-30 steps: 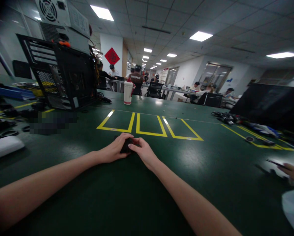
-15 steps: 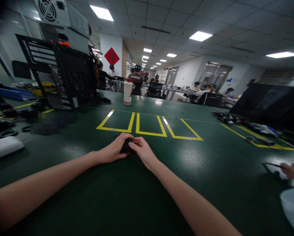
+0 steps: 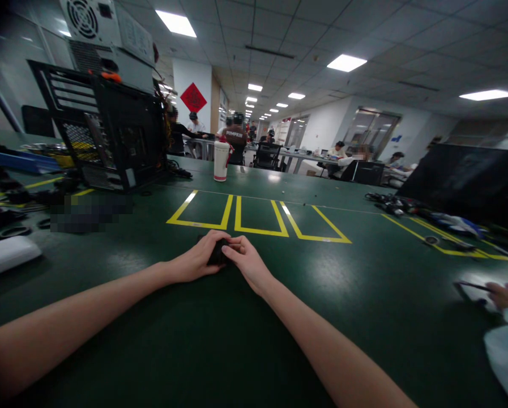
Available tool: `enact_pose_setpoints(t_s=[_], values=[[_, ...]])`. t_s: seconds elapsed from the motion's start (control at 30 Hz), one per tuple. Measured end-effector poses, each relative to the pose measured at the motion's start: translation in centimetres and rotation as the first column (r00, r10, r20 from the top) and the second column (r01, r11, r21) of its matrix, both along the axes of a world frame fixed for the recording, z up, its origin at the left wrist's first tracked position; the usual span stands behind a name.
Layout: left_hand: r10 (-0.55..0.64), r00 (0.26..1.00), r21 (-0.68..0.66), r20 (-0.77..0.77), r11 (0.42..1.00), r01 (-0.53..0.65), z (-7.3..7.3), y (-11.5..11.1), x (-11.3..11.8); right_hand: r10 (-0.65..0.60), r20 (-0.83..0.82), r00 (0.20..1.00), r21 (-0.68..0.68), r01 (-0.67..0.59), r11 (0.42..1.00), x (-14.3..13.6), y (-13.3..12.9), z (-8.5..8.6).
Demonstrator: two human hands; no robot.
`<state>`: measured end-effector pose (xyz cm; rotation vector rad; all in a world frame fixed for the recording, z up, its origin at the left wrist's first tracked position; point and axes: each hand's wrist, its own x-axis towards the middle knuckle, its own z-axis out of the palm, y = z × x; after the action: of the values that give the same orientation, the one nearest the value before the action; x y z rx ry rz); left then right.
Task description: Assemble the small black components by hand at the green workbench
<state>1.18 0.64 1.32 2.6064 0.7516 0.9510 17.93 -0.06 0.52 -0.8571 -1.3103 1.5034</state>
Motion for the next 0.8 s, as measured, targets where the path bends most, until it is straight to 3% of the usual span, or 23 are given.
enact_pose_setpoints(t_s=[0.2, 0.5, 0.8], values=[[0.001, 1.0, -0.01, -0.008, 1.0, -0.001, 0.07, -0.1, -0.04, 0.008, -0.009, 1.0, -0.067, -0.009, 0.998, -0.01, -0.07, 0.52], [0.001, 1.0, -0.006, -0.015, 1.0, -0.001, -0.18, 0.13, -0.15, 0.046, 0.011, 0.999, -0.015, -0.046, 0.999, 0.25, -0.16, 0.52], [-0.002, 1.0, 0.003, -0.015, 1.0, 0.002, -0.14, 0.13, -0.05, 0.014, -0.02, 1.0, -0.064, -0.015, 0.998, 0.02, 0.09, 0.4]])
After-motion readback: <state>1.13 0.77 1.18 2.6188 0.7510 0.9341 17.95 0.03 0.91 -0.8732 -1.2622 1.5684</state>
